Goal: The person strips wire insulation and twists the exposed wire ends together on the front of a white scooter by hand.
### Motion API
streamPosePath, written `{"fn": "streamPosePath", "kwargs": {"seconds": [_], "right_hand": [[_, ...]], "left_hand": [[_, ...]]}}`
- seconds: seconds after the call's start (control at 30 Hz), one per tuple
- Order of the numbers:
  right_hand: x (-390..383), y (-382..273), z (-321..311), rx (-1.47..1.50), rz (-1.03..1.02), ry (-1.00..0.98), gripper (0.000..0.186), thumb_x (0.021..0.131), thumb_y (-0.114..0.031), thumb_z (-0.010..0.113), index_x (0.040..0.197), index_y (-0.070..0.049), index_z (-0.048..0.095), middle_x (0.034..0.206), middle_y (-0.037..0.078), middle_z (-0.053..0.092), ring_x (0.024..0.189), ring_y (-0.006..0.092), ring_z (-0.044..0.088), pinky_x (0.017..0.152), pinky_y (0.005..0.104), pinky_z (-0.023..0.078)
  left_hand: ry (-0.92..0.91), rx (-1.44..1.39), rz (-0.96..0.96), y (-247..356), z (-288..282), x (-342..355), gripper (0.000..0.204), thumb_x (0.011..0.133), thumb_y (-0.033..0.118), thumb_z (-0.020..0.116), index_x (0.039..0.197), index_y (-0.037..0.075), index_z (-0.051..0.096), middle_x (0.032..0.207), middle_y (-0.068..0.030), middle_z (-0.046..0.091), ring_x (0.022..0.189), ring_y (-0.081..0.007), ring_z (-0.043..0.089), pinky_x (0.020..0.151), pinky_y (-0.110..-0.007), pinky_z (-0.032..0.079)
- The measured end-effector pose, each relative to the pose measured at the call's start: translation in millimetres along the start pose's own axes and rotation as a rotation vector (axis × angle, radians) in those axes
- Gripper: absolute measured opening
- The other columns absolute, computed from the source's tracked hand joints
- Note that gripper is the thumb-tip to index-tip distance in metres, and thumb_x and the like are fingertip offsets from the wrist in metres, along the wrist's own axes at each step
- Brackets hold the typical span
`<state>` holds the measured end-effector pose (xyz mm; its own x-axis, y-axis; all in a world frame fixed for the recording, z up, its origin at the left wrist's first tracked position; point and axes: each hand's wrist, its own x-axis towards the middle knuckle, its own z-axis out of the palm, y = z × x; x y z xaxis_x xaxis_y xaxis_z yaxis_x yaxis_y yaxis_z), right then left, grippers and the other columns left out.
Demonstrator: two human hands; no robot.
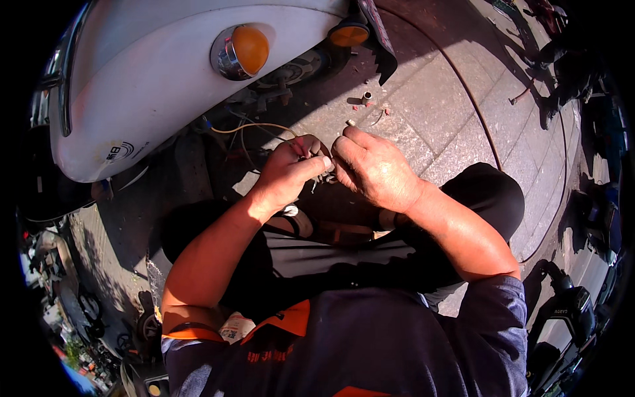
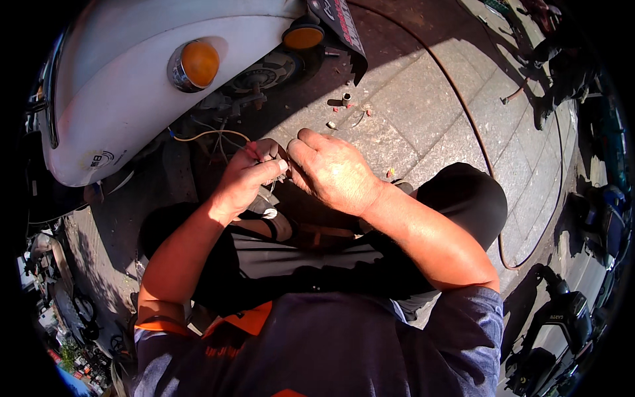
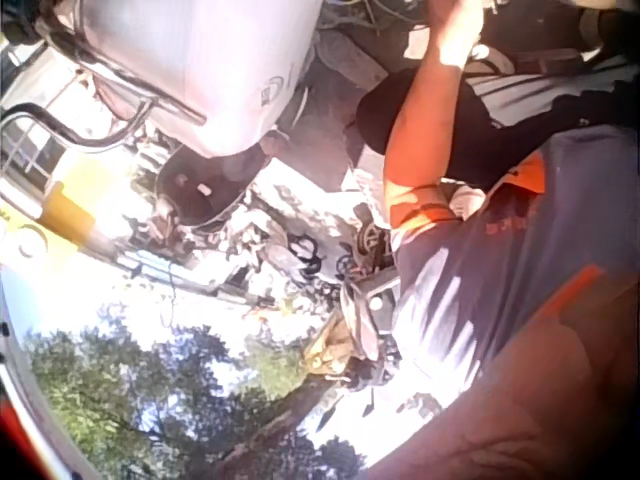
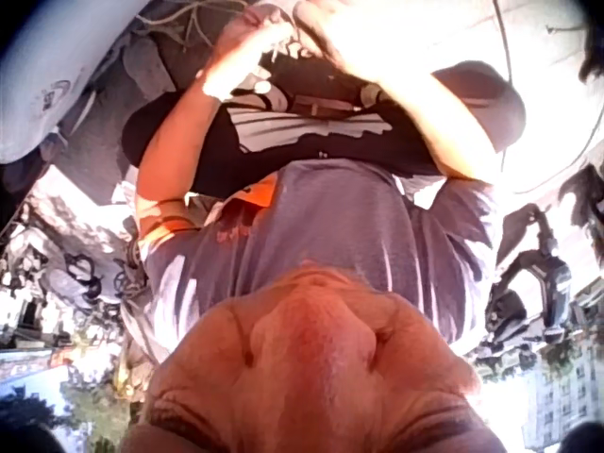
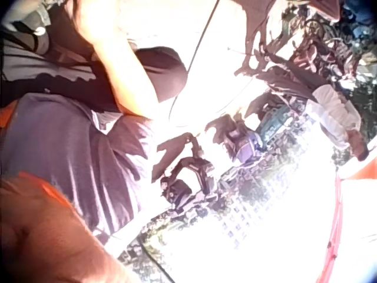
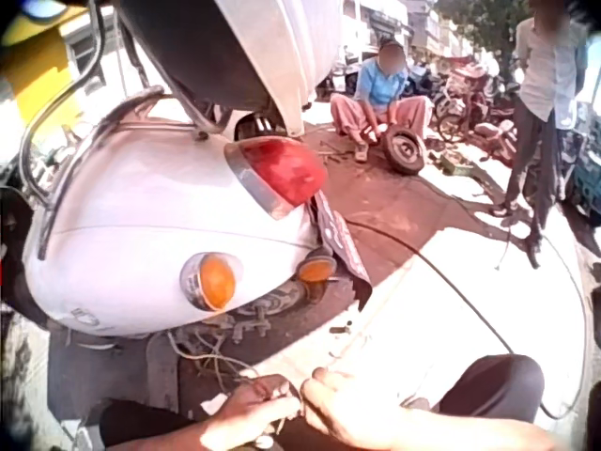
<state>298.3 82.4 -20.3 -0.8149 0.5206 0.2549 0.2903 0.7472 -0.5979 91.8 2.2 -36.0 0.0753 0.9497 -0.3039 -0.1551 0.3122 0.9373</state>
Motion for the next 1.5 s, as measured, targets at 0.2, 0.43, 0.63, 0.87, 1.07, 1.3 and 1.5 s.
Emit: {"fn": "streamPosePath", "kwargs": {"seconds": [0.2,0.43,0.63,0.87,1.07,1.3,1.5], "right_hand": [[2.1,6.4,2.6,0.057,0.020,-0.043,0.020,0.099,-0.020,0.068,0.104,-0.003,0.059,0.097,0.017,0.062,0.087,0.0428,0.067,0.074,0.0516,0.057],[1.8,6.9,3.4,0.262,0.069,0.028,0.015,0.094,-0.005,0.075,0.102,-0.001,0.063,0.095,0.016,0.061,0.089,0.0371,0.063,0.079,0.0454,0.052],[2.4,8.3,0.7,0.275,0.060,0.008,0.019,0.087,-0.004,0.075,0.096,-0.002,0.059,0.093,0.016,0.060,0.091,0.0419,0.063,0.079,0.0500,0.053],[4.5,4.9,-2.2,0.238,0.075,0.015,0.019,0.084,-0.003,0.077,0.090,-0.002,0.059,0.090,0.017,0.061,0.091,0.0424,0.064,0.076,0.0495,0.052],[3.9,9.7,-2.1,0.305,0.091,0.019,0.017,0.086,-0.005,0.078,0.090,-0.003,0.061,0.088,0.015,0.063,0.087,0.0395,0.066,0.074,0.0471,0.053],[6.1,17.0,1.4,0.426,0.194,0.010,0.020,0.091,-0.013,0.082,0.100,-0.001,0.068,0.092,0.011,0.068,0.089,0.0278,0.068,0.080,0.0402,0.056],[7.9,35.1,-3.2,0.437,0.338,0.180,0.050,0.088,-0.032,0.090,0.120,0.000,0.069,0.104,0.010,0.069,0.101,0.0187,0.065,0.094,0.0336,0.054]], "left_hand": [[-0.019,0.066,-0.001,-12.5,-6.0,0.3,0.014,0.095,0.013,0.068,0.085,0.006,0.062,0.080,0.0037,0.058,0.079,-0.0061,0.051,0.071,-0.026,0.041],[-0.001,0.112,-0.037,-9.1,-3.2,-1.9,0.012,0.095,0.013,0.071,0.088,0.005,0.065,0.083,0.0027,0.061,0.081,-0.0062,0.053,0.073,-0.026,0.042],[0.006,0.105,-0.027,-6.3,-3.6,-3.7,0.012,0.095,0.013,0.072,0.088,0.006,0.065,0.086,0.0024,0.061,0.083,-0.0067,0.054,0.075,-0.026,0.043],[0.011,0.120,-0.020,-4.9,-6.4,-3.2,0.009,0.094,0.011,0.072,0.090,0.004,0.066,0.081,0.0010,0.064,0.076,-0.0086,0.058,0.071,-0.028,0.048],[-0.028,0.060,-0.029,1.8,-6.1,-3.4,0.010,0.095,0.011,0.071,0.090,0.005,0.066,0.086,0.0002,0.063,0.084,-0.0092,0.058,0.077,-0.027,0.046],[-0.085,0.003,-0.058,-2.6,-14.5,-1.5,0.011,0.094,0.011,0.071,0.100,0.003,0.067,0.093,-0.0007,0.066,0.087,-0.0113,0.061,0.081,-0.028,0.049],[0.135,0.077,-0.060,0.1,-11.0,-3.9,0.014,0.097,0.014,0.069,0.105,0.002,0.068,0.093,0.0002,0.067,0.084,-0.0068,0.059,0.076,-0.024,0.046]]}}
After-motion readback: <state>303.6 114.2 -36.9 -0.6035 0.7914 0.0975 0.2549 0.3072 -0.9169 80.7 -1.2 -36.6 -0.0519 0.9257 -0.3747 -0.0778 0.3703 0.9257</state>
